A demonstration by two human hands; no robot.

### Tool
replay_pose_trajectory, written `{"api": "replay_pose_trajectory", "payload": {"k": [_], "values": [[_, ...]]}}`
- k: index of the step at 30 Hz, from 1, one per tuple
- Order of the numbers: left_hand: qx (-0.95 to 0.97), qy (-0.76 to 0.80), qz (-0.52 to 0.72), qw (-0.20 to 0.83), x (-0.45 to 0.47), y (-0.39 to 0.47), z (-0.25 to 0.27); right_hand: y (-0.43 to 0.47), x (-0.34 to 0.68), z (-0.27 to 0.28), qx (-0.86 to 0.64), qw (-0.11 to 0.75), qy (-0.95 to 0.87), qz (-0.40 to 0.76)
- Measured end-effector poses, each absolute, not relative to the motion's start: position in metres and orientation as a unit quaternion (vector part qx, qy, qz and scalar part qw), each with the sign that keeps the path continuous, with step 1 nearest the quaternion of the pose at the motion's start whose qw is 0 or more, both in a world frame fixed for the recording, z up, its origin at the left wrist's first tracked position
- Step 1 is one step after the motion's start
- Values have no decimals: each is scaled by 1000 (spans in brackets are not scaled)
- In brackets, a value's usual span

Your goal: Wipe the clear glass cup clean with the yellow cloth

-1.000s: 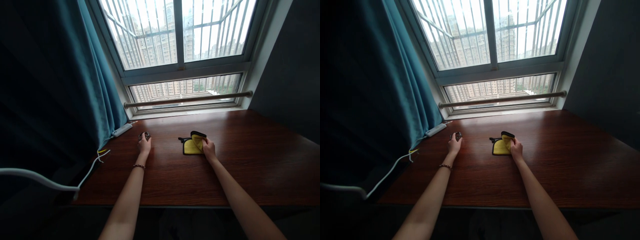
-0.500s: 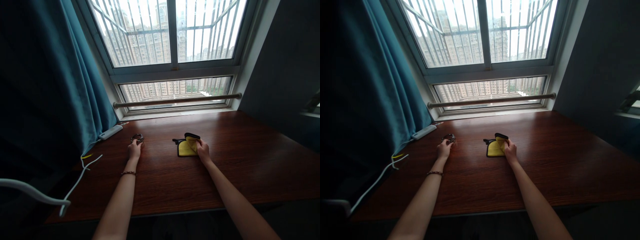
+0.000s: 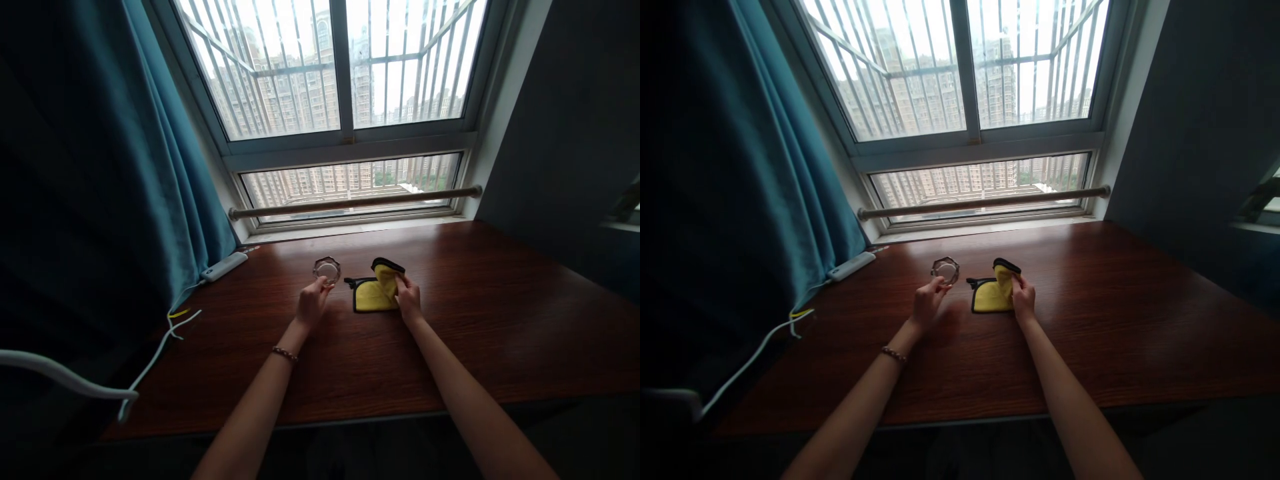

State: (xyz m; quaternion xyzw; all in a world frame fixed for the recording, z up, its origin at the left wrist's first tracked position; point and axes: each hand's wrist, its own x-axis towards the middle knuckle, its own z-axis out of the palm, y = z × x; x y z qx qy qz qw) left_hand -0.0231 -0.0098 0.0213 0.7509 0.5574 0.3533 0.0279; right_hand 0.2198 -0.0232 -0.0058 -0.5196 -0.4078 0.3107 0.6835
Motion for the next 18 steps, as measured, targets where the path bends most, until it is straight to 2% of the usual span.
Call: {"api": "replay_pose_trajectory", "payload": {"k": [6,11,18], "values": [[835,448,317,45,52,-23,11,-24,218,1,-432,720,-327,434],[843,436,316,22,61,-25,-9,-29,219,6,-376,693,-335,516],[860,370,348,-52,52,-24,-6,-23,216,-6,-435,661,-350,501]]}}
